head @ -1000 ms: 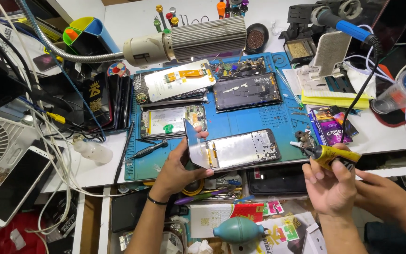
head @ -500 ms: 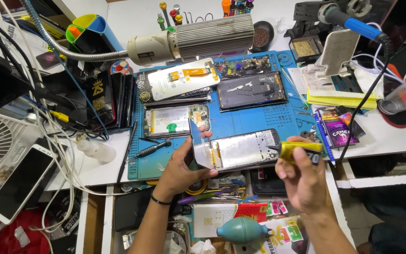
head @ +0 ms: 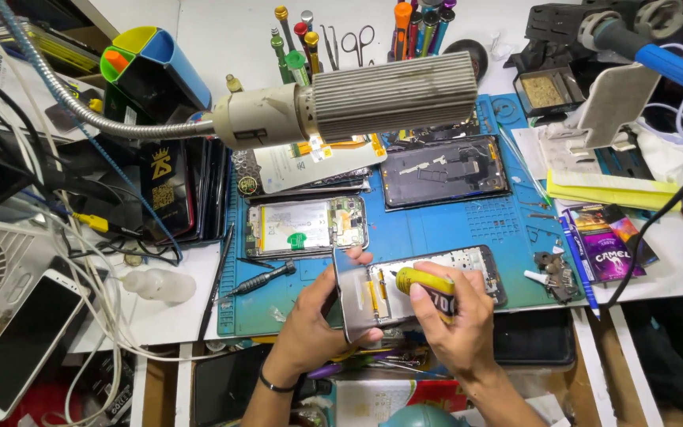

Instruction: Applying adhesive glue to the frame of a mobile phone for screen reattachment

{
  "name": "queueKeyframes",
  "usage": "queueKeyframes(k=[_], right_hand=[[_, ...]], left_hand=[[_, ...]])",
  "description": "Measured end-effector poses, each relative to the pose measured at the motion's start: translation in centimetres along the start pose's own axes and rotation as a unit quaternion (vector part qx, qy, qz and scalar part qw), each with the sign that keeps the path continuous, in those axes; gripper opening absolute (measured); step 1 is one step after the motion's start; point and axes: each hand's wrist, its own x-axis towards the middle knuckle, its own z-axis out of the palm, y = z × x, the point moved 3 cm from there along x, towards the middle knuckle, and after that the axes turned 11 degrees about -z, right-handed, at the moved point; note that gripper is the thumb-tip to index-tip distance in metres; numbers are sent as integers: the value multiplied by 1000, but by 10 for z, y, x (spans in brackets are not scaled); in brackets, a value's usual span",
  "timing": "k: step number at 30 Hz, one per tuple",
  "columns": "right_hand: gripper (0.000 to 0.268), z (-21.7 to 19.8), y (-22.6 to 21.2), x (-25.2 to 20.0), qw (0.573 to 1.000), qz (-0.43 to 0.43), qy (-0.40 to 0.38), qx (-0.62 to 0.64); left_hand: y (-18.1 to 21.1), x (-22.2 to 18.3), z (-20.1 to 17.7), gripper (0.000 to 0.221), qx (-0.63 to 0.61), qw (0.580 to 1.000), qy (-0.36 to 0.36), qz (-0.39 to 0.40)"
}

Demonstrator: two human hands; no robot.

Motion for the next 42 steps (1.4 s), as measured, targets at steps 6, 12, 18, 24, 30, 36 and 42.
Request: queueKeyframes(k=[6,12,18,24,30,36,42], right_hand=[[29,6,6,0,999,-10,7,-39],[43,16,15,-7,993,-62,-22,-93],[28,15,5,0,979,-171,-12,-107],[24,18,-1,3,977,-179,-19,-111],[23,21,-2,4,973,-190,-34,-126],[23,25,0,5,975,-180,-49,-122],[22,25,0,6,976,-177,-57,-117]], left_hand=[[-5,3,0,88,-23,999,-13,-30],[-6,4,0,93,-19,1000,-16,0],[-7,1,0,93,-8,999,-6,40],[-7,-1,-1,96,5,1000,0,27],[-9,0,-2,95,13,1000,3,23],[-9,2,-4,94,7,1000,-6,8],[-9,3,-5,90,5,999,-6,34]])
